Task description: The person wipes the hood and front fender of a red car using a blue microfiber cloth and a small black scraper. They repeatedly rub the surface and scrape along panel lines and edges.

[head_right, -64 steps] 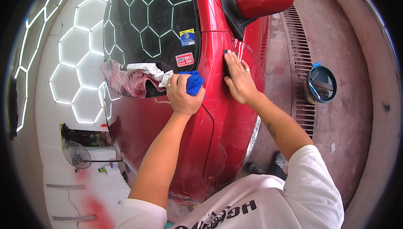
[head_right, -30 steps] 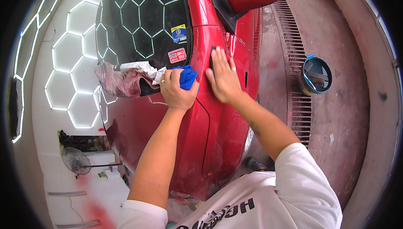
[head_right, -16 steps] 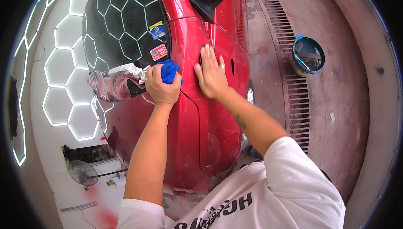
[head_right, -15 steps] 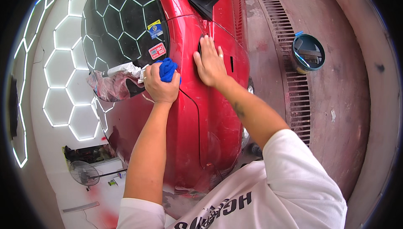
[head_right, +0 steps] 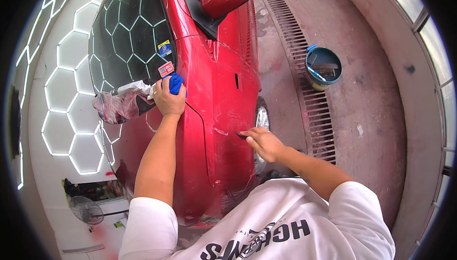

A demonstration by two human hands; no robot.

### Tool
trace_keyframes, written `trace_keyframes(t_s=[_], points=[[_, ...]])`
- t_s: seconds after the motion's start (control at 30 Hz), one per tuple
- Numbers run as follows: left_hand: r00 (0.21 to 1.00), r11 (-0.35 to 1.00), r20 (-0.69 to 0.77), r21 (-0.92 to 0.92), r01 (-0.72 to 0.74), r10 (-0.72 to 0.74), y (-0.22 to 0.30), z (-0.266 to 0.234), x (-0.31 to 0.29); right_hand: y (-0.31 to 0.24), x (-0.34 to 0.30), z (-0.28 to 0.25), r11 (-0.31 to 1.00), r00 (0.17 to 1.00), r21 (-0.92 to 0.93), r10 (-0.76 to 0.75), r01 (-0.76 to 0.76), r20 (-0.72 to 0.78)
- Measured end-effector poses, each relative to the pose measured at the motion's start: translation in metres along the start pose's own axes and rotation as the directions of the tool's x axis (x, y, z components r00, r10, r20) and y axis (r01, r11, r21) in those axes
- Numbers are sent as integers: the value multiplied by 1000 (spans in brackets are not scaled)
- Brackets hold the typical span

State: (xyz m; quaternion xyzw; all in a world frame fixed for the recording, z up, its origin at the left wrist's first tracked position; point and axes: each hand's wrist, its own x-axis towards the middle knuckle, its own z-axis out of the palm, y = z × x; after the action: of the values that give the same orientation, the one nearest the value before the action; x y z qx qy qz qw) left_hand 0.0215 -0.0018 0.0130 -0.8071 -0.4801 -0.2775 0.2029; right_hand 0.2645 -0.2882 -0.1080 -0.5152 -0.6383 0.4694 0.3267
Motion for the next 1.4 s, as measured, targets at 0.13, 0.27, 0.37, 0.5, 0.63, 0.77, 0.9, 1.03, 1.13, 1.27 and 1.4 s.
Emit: trace_keyframes(t_s=[0.13,0.27,0.37,0.5,0.63,0.77,0.9,1.03,1.13,1.27,1.4], points=[[987,986,-7,57,159,-159,34,-23,-14,132,-71,-48,950,833,188,310,-250,-459],[997,997,10,30,-76,75,60,-39,-65,229,-161,-130,709,554,447,705,-545,-442],[982,988,117,21,-154,151,67,-55,-127,265,-215,-158,590,510,406,808,-698,-296],[958,980,207,-60,-189,198,83,-77,-189,264,-223,-147,627,548,72,725,-775,-416],[942,963,213,-128,-236,259,77,-84,-193,252,-169,-113,702,631,65,673,-709,-385],[995,944,58,-318,90,-76,66,-84,-133,202,-88,-77,708,673,401,695,-581,-251],[963,898,175,-360,254,-203,31,-105,-46,97,-9,-41,572,763,696,645,-434,-53],[966,917,180,-320,237,-187,5,-99,-6,-24,88,-19,663,900,687,436,-299,-28],[978,959,110,-204,196,-176,-8,-64,-26,-65,139,-3,956,951,290,46,47,-306],[982,978,-125,-170,123,-145,-18,-49,-46,-89,166,31,962,863,-211,-251,172,-439],[968,980,-222,-182,80,-120,-15,-36,-51,-35,153,76,837,861,-500,-411,225,-300]])
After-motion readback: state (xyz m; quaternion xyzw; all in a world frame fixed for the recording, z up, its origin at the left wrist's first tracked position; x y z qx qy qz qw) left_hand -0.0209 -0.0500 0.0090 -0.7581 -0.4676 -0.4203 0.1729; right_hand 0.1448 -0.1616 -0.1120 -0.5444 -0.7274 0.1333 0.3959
